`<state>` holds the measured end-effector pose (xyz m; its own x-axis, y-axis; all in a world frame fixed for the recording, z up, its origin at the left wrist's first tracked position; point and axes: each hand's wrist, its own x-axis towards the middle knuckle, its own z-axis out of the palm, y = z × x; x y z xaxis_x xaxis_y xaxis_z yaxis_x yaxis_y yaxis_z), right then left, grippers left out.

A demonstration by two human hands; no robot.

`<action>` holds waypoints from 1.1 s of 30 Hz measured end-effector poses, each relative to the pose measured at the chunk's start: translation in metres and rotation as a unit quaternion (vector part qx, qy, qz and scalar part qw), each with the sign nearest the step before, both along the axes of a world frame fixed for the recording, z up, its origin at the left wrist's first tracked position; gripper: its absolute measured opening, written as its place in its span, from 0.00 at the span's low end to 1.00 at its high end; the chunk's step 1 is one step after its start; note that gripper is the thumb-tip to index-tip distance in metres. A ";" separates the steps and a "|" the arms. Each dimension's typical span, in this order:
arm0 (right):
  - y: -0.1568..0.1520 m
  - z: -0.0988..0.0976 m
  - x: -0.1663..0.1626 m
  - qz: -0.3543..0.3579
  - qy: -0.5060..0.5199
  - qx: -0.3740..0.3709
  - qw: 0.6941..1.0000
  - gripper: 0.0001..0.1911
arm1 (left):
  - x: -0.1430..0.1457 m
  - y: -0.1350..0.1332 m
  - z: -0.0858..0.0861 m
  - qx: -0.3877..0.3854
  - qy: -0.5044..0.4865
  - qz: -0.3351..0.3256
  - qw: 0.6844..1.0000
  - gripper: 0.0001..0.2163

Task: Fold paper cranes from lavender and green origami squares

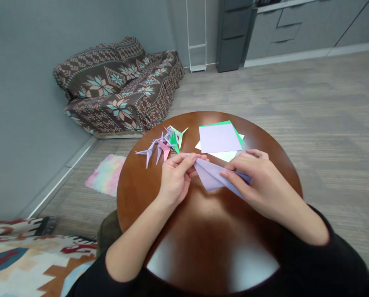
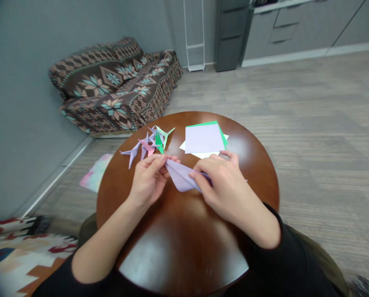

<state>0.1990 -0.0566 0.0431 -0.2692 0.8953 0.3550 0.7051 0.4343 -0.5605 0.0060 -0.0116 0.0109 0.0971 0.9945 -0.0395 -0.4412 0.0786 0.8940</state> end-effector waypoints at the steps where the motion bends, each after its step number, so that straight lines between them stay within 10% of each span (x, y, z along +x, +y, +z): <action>1: 0.000 0.000 0.000 0.000 0.001 -0.001 1.000 0.11 | 0.000 0.000 0.000 -0.001 0.001 0.002 1.000 0.11; 21: -0.001 0.001 0.000 0.004 -0.005 -0.016 1.000 0.12 | -0.004 0.004 0.001 -0.010 -0.037 0.042 0.998 0.12; 27: 0.000 0.002 0.000 -0.002 0.008 -0.002 1.000 0.11 | 0.000 -0.004 -0.004 0.009 0.040 -0.081 0.996 0.12; 33: -0.001 0.002 -0.001 0.011 0.014 -0.009 1.000 0.11 | 0.003 -0.006 -0.009 0.011 0.069 -0.053 0.996 0.10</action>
<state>0.1980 -0.0580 0.0454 -0.2789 0.8959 0.3457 0.6801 0.4384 -0.5875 0.0085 -0.0177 0.0024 0.1974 0.9796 -0.0373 -0.3033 0.0972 0.9479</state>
